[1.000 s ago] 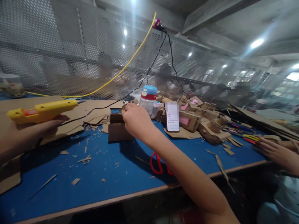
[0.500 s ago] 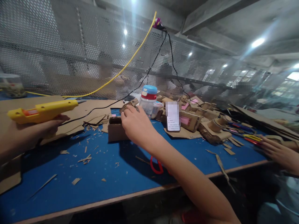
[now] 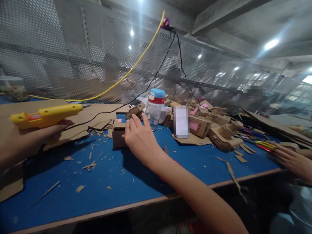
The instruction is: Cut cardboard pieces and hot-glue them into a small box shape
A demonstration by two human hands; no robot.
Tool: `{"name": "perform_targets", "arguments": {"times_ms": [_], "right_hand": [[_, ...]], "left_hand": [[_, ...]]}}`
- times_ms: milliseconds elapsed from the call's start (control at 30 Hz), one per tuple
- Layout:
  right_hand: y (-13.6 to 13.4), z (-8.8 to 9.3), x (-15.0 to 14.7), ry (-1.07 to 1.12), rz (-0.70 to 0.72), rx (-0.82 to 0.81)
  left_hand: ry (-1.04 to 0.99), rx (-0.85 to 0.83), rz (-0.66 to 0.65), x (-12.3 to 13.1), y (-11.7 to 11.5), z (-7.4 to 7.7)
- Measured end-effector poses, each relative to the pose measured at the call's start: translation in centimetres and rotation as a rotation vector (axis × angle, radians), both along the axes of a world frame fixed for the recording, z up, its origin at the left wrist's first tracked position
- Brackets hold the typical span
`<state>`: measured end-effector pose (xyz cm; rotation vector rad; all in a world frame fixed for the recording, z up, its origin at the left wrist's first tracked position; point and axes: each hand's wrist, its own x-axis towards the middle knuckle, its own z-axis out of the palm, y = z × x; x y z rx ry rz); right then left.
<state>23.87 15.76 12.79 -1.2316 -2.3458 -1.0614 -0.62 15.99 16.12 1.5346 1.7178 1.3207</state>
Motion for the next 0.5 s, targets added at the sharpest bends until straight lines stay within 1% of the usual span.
{"name": "perform_targets", "arguments": {"times_ms": [133, 200, 333, 500], "right_hand": [[0.4, -0.4, 0.2, 0.019, 0.036, 0.024], [0.6, -0.5, 0.3, 0.029, 0.051, 0.033], [0.9, -0.7, 0.5, 0.070, 0.079, 0.054], [1.2, -1.0, 0.6, 0.139, 0.113, 0.013]], "left_hand": [[-0.050, -0.022, 0.033, -0.2, -0.1, -0.3], [-0.059, -0.009, 0.023, -0.5, 0.1, -0.5], [-0.036, 0.013, -0.025, -1.1, 0.9, -1.2], [0.006, 0.015, -0.014, -1.4, 1.4, -1.6]]}}
